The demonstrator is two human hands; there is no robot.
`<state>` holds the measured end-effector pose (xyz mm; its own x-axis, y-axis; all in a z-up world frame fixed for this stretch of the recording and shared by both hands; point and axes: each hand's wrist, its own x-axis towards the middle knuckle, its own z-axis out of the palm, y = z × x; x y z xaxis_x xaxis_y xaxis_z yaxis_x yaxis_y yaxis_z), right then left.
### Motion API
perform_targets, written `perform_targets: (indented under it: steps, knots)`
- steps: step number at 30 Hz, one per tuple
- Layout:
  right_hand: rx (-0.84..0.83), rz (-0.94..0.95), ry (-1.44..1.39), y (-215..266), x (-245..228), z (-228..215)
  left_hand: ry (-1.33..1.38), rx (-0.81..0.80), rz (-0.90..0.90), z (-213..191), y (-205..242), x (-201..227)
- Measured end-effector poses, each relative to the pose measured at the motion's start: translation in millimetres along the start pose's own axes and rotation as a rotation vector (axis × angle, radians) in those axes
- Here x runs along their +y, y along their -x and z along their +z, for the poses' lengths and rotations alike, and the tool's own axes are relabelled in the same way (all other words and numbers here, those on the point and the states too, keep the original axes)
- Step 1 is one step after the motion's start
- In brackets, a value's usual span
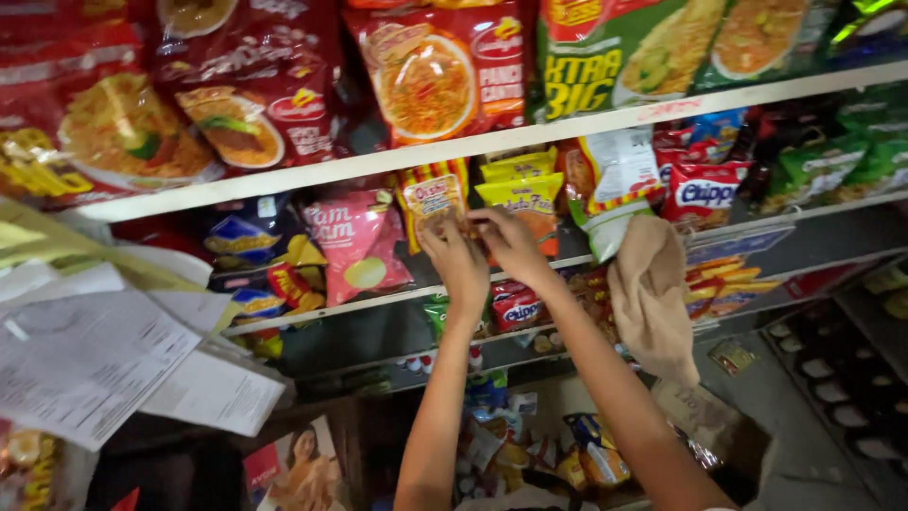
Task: Wiping snack bags with a cloth and organizing them on the shelves in a grocery store aisle.
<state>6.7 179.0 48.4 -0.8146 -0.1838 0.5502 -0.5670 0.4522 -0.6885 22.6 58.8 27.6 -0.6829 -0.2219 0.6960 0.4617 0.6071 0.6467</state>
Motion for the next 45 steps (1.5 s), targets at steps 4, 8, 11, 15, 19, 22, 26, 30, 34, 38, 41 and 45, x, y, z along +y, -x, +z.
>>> perform_targets:
  steps: [4, 8, 11, 15, 19, 22, 26, 30, 34, 38, 41, 45]
  knots:
    - [0.160, 0.162, 0.030, 37, 42, -73, 0.121, -0.116, 0.025, 30, 11, 47]
    - [0.590, 0.145, 0.224, 55, 102, -146, 0.408, -0.325, 0.079, 105, 34, 75]
    - [0.678, 0.119, 0.328, 53, 160, -176, 0.527, -0.417, 0.043, 172, 47, 84]
    - [0.609, -0.033, 0.577, 50, 221, -193, 0.480, -0.355, 0.064, 232, 73, 68]
    - [0.480, 0.245, 0.413, 48, 113, -212, 0.513, -0.333, 0.030, 197, 69, 73]
    - [0.611, -0.118, 0.653, 65, 55, -224, 0.606, -0.405, -0.031, 147, 60, 89]
    - [0.515, 0.083, 0.366, 110, 31, -233, 0.440, -0.407, 0.069, 46, 38, 135]
    - [0.191, 0.261, 0.090, 168, 27, -219, 0.288, -0.344, 0.365, -22, 59, 157]
    - [-0.073, 0.303, 0.064, 188, 36, -196, 0.713, -0.646, 0.072, -2, 133, 106]
    - [0.156, 0.276, 0.256, 186, 19, -193, 0.812, -0.592, -0.594, 30, 184, 45]
    - [0.122, 0.210, 0.611, 191, 28, -188, 0.881, -0.429, -0.711, 13, 177, 44]
    - [0.132, 0.671, 0.558, 201, 12, -198, 0.984, -0.270, -0.825, 11, 183, 26]
